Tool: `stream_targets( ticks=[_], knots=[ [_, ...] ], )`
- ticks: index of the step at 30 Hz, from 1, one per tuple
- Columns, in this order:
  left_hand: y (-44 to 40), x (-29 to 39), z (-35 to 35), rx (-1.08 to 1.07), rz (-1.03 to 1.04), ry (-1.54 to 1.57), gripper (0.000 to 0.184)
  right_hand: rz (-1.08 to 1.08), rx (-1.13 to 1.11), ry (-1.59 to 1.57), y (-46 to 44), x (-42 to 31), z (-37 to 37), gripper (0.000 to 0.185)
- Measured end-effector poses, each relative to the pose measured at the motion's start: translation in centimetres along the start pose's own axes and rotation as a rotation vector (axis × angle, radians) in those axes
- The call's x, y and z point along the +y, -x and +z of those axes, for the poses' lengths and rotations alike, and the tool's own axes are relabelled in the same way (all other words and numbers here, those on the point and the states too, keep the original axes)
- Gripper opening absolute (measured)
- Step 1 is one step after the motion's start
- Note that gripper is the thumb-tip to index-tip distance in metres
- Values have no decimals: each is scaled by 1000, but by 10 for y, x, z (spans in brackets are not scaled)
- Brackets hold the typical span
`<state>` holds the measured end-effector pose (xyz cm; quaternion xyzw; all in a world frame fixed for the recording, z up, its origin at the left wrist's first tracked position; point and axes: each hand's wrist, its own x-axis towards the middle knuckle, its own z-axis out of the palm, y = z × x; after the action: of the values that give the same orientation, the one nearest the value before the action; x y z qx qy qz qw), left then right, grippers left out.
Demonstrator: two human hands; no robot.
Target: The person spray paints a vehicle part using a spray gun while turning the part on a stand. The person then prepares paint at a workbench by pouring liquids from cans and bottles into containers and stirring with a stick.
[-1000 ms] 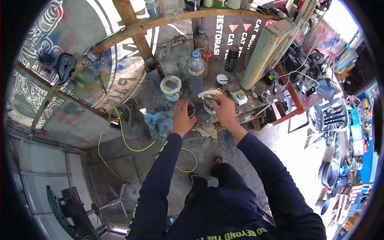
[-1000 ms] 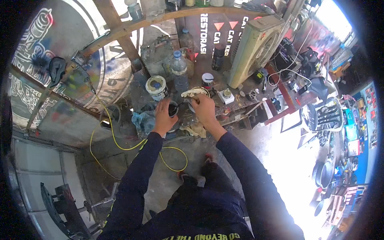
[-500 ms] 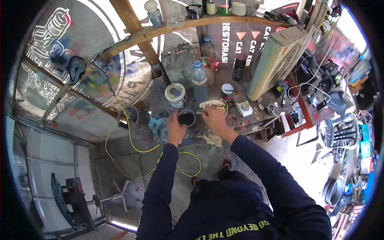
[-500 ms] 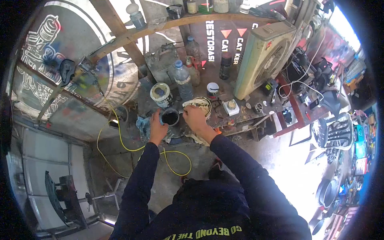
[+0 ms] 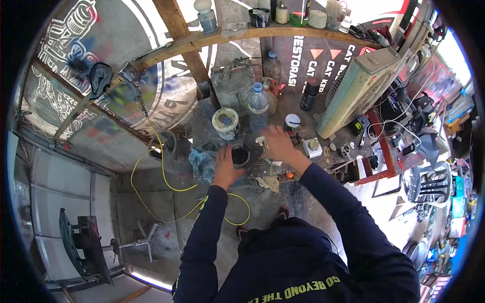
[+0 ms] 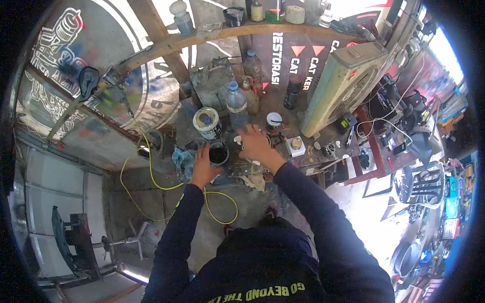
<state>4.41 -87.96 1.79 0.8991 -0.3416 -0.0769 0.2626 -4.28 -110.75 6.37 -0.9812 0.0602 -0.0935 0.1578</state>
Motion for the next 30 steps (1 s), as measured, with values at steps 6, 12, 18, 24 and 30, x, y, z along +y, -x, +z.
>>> stream_targets(
  ticks=[6, 12, 18, 24, 30],
  knots=[
    [-3, 26, 4, 161, 80, -79, 99, -128, -250, 168, -1, 45, 26, 96],
    [6, 61, 42, 142, 176, 157, 83, -126, -322, 112, -10, 41, 7, 104],
    [-7, 90, 70, 33, 52, 239, 96, -100, -349, 98, -17, 39, 4, 97],
    [-20, 94, 83, 17, 1, 264, 103, -66, -268, 96, -12, 34, 5, 87],
    [-27, 87, 76, -40, 43, 237, 100, -57, -29, 34, 17, 35, -4, 89]
  ],
)
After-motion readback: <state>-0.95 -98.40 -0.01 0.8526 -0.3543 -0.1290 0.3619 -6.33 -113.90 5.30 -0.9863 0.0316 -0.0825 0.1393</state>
